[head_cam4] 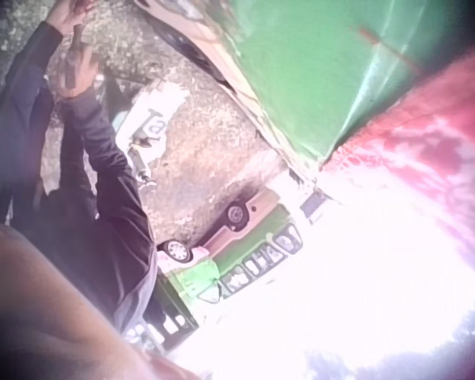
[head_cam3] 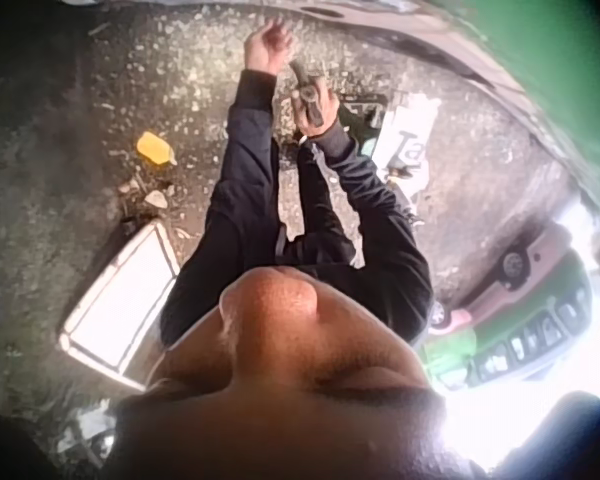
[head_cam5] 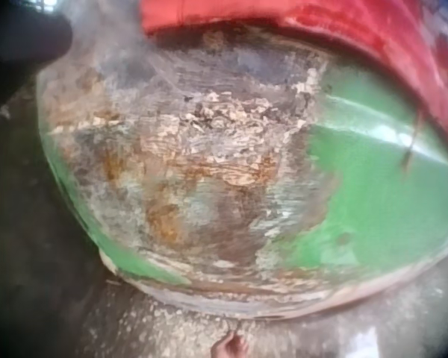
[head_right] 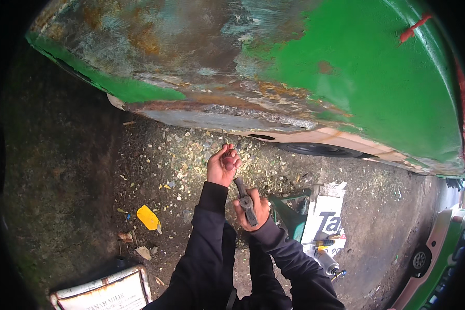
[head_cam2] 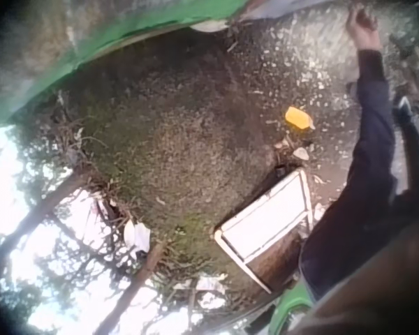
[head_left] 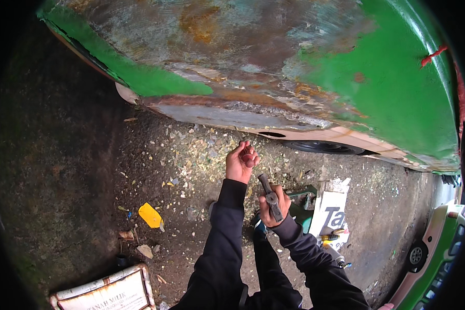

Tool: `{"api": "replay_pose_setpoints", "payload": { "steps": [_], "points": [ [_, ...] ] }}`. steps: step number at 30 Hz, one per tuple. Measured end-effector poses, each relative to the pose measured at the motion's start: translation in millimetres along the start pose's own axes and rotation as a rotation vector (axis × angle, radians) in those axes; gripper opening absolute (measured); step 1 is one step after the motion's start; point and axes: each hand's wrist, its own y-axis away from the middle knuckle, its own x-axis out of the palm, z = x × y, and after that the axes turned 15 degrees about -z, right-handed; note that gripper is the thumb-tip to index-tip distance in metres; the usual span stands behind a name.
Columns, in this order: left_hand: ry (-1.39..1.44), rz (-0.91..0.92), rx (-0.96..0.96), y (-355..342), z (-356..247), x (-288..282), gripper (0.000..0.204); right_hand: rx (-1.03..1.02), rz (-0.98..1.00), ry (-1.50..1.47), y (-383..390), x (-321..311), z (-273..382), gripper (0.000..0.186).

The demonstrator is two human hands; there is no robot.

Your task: The person uses a blowtorch to heat a rusted vehicle panel and then uses a chisel and hammer to remove rust and old paint. The person works on the lower side of a green vehicle in an outdoor area.

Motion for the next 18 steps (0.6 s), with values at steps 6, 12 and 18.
{"api": "replay_pose_setpoints", "payload": {
  "steps": [6,12,18],
  "points": [
    [0.006,0.016,-0.016,-8,-5,1,0.019,0.24,0.059,0.064,-8,21,-14,0.026],
    [0.006,0.001,0.008,-5,1,7,0.018,0.076,-0.027,-0.038,-6,7,-9,0.028],
    [-0.019,0.008,-0.009,-10,-4,6,0.016,0.251,-0.034,-0.075,-9,6,-5,0.025]
  ]
}}
